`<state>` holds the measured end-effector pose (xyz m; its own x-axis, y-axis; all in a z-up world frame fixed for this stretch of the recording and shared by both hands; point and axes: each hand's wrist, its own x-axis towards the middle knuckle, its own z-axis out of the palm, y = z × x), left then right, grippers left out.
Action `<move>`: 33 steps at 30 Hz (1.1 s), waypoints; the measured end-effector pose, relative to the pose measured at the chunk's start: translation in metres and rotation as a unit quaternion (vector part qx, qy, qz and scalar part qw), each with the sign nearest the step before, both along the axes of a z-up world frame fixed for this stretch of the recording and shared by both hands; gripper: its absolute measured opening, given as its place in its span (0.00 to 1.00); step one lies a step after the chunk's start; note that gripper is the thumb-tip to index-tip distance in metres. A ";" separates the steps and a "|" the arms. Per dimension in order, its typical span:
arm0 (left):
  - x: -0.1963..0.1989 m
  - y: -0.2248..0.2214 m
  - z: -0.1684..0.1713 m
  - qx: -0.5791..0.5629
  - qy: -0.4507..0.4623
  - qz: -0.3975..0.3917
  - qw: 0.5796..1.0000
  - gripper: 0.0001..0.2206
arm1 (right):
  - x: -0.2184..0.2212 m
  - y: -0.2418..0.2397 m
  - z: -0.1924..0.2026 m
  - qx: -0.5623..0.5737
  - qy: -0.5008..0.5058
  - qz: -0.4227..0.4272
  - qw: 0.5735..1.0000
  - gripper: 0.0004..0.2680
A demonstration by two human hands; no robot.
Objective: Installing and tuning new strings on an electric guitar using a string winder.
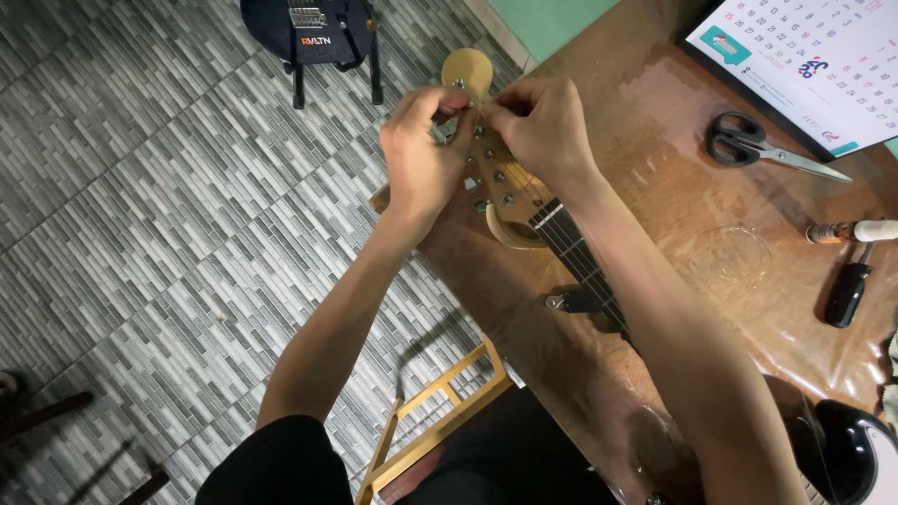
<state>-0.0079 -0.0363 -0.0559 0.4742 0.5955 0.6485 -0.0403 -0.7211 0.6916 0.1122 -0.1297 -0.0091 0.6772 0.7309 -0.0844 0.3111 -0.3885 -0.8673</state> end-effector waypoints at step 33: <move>-0.004 0.043 0.019 -0.070 0.154 -0.205 0.964 0.16 | 0.015 -0.032 0.032 0.030 -0.091 0.152 0.984 0.09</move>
<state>-0.0115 0.0064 -0.0367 0.8453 0.3893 0.3661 -0.0789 -0.5867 0.8060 0.1274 -0.1618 0.0229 0.4262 0.9021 0.0670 0.5569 -0.2033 -0.8053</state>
